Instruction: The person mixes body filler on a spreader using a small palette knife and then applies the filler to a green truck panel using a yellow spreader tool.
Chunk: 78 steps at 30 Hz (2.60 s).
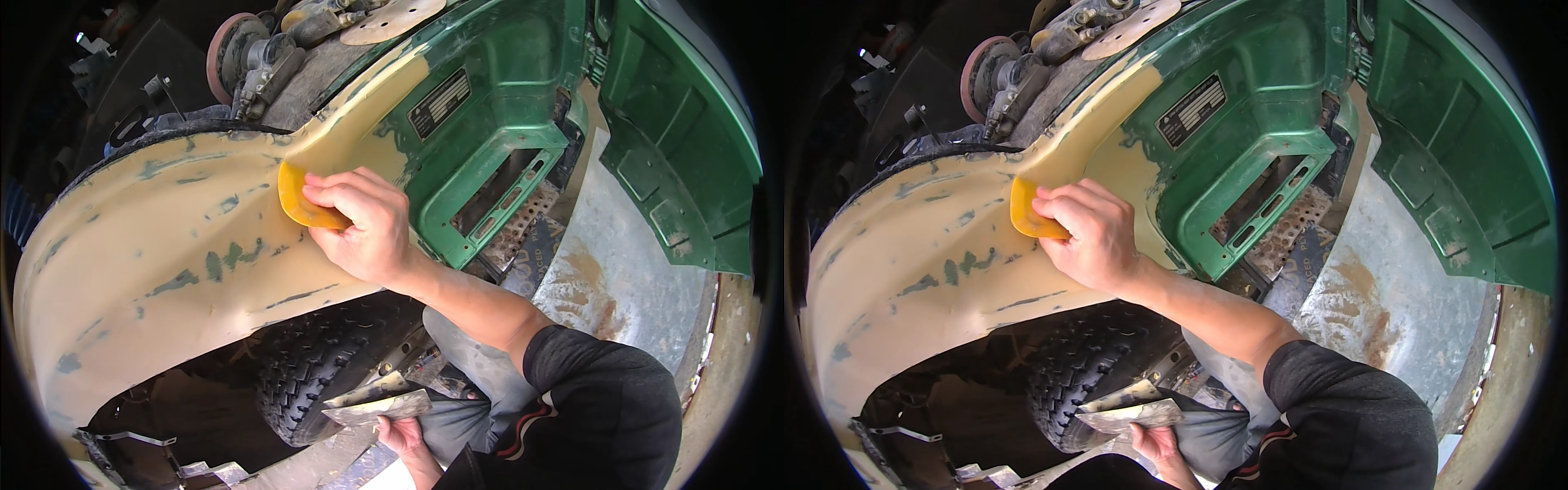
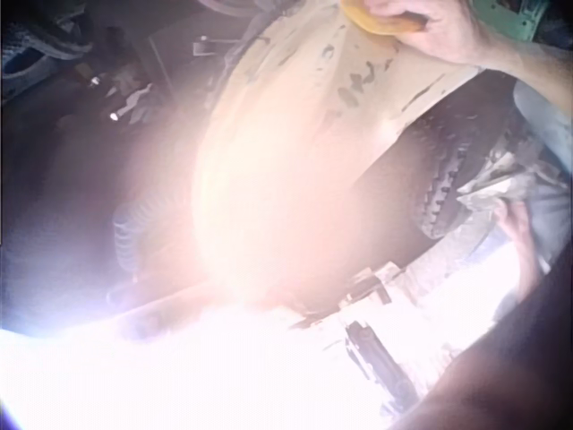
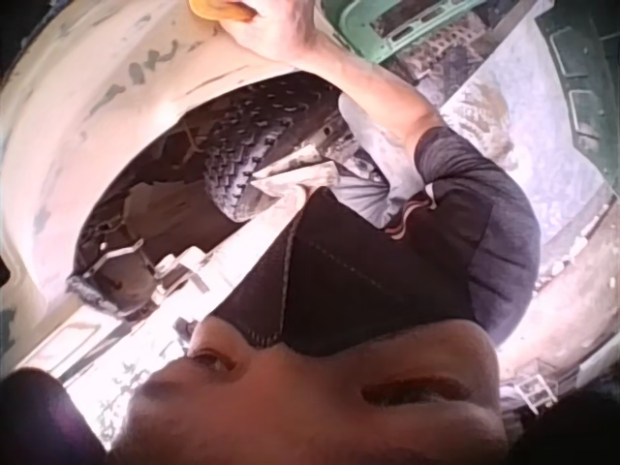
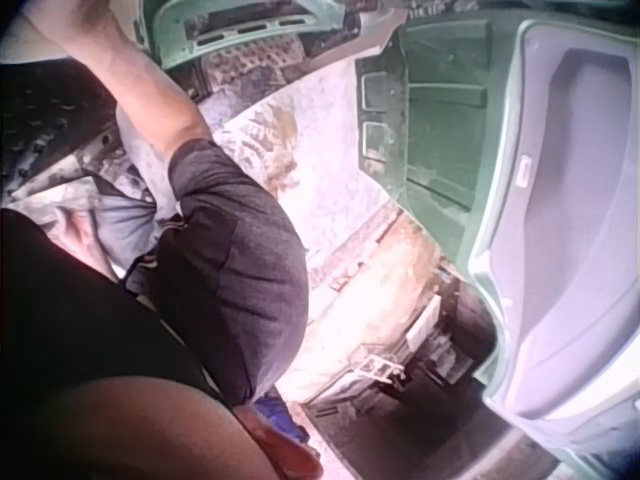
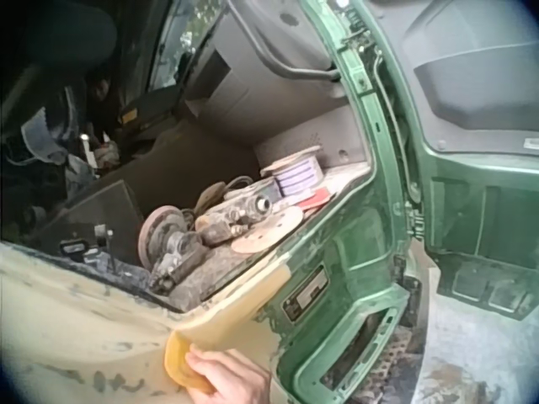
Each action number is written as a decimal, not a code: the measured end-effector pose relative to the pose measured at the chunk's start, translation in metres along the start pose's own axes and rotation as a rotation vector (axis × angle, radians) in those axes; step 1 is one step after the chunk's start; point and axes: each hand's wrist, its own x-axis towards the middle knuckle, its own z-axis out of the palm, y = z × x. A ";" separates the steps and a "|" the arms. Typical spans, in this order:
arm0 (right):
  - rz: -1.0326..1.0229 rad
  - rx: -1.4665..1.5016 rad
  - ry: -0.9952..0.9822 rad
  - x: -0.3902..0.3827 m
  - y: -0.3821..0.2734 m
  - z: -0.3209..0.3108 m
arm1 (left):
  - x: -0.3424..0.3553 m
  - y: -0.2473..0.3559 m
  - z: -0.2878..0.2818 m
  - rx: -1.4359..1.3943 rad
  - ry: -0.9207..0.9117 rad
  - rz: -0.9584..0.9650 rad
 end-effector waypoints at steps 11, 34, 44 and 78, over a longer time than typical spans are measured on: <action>0.240 0.406 -0.235 0.000 -0.010 -0.022 | 0.006 -0.004 0.002 0.076 -0.073 0.007; 0.422 0.301 0.314 0.017 0.063 -0.089 | 0.006 -0.003 -0.006 0.057 -0.046 0.019; 0.242 0.202 0.353 0.035 0.098 -0.096 | 0.011 -0.006 0.000 0.017 -0.053 -0.011; 0.048 -0.215 0.173 0.076 0.083 -0.100 | 0.010 -0.005 -0.003 0.005 -0.069 0.013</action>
